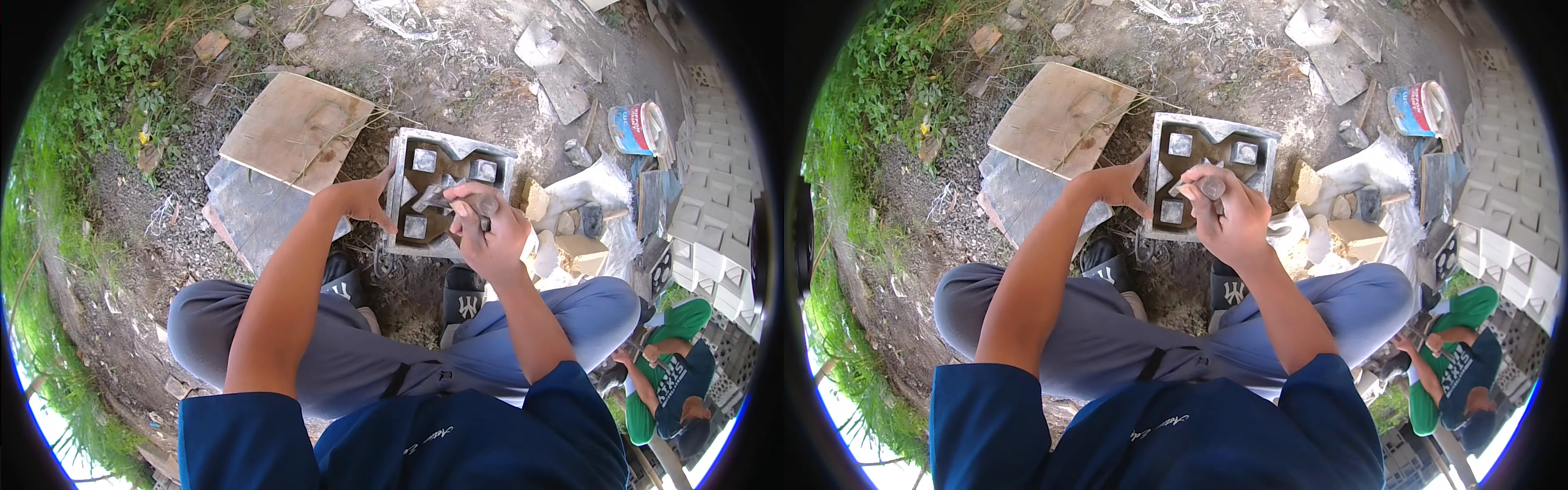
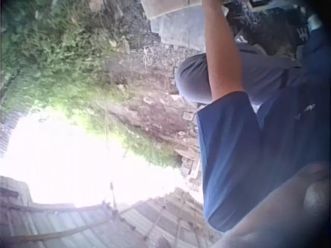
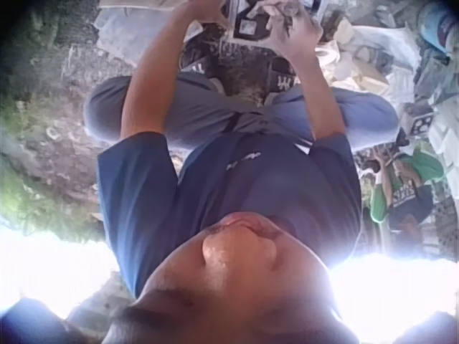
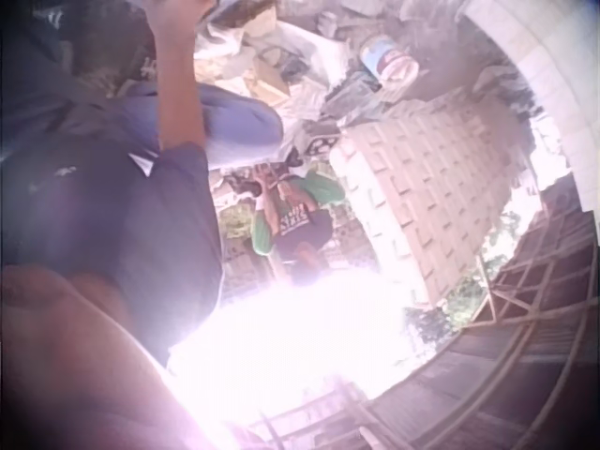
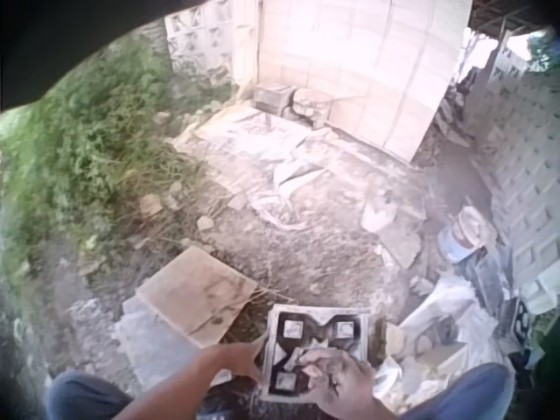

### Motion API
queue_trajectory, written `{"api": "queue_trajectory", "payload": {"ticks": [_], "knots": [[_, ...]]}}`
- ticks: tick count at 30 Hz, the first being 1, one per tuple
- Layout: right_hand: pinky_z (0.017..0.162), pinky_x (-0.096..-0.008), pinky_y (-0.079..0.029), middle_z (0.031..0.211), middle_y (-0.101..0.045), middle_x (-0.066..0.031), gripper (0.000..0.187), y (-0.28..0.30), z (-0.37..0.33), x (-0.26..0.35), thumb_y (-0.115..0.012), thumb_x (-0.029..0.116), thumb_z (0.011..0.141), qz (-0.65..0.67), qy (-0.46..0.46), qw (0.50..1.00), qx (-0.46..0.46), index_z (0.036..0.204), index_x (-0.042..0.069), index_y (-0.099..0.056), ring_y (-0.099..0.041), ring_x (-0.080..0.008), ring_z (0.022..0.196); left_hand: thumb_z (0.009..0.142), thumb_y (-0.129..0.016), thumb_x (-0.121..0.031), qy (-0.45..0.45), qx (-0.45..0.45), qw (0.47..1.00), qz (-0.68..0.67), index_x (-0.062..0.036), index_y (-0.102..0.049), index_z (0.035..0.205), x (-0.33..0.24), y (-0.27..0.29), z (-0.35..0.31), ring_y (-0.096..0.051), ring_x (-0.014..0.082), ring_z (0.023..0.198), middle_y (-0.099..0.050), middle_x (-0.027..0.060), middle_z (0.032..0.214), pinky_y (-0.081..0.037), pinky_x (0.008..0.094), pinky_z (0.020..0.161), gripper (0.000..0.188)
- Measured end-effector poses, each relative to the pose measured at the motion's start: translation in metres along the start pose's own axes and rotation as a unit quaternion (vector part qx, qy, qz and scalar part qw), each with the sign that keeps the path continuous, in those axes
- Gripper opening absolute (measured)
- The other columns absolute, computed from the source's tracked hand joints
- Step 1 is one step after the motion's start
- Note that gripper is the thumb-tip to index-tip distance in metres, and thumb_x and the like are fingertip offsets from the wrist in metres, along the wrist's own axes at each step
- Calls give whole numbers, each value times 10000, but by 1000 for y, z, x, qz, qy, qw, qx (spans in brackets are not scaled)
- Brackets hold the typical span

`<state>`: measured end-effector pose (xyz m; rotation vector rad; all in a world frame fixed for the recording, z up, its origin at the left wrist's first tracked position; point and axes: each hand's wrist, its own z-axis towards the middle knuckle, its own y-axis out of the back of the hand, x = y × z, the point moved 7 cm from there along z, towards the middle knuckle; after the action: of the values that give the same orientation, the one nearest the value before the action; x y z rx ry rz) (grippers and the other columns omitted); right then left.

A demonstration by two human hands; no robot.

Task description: The person carves and shapes the intricate pattern inside a metal mold using a small hand chisel.

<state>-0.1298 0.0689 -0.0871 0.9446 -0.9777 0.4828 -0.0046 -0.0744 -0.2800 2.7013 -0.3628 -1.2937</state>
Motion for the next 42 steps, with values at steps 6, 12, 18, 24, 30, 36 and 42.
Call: {"api": "queue_trajectory", "payload": {"ticks": [6,12,18,24,30,36,42], "knots": [[617,-257,-557,914,-772,-84,155,-1,1,8,-772,88,932,-37,85,995,41,1055,62,-681,-747,-160,702,636,-989,-310,-1,11,1000,-20,-110,147,1666,-4,-2,-1,-583,297,1293,-585,230,1438,-444,388,1096,1546],[635,-279,-550,925,-749,-48,135,8,3,7,-689,2,959,35,97,994,27,1071,64,-648,-730,-181,711,629,-994,-310,27,5,1000,0,-124,164,1664,4,-3,2,-611,307,1247,-604,236,1408,-485,390,1042,1564],[610,-246,-522,948,-742,-66,131,7,6,12,-483,112,1094,26,88,994,63,1122,45,-592,-641,-81,685,618,-1002,-316,19,13,999,-28,-103,147,1666,-5,-2,-1,-617,317,1246,-619,238,1396,-472,387,1053,1569],[744,-382,-557,911,-655,-97,301,2,6,12,-560,-145,884,55,92,991,80,1109,55,-540,-695,-307,785,621,-1001,-326,0,17,999,-29,-65,129,1663,2,-3,-2,-540,297,1351,-523,257,1507,-412,399,1133,1558],[726,-354,-548,894,-643,-100,284,-9,9,-11,-611,-103,895,25,53,994,93,1086,62,-481,-681,-285,770,627,-990,-391,5,22,1000,-4,-50,172,1644,-1,-2,2,-569,397,1341,-532,351,1469,-409,424,1140,1581],[663,-368,-539,845,-668,-109,301,-14,3,-3,-690,-15,938,5,43,994,101,1104,65,-452,-688,-297,716,624,-996,-320,25,14,1000,0,-101,120,1670,-2,-2,4,-589,317,1288,-597,244,1420,-435,391,1103,1546],[716,-399,-545,886,-654,-110,300,-5,-5,10,-641,-65,956,86,121,987,63,1120,73,-430,-679,-356,776,617,-998,-338,56,16,998,-18,-110,136,1669,-12,-1,-8,-659,288,1105,-656,244,1305,-532,377,912,1564]]}}
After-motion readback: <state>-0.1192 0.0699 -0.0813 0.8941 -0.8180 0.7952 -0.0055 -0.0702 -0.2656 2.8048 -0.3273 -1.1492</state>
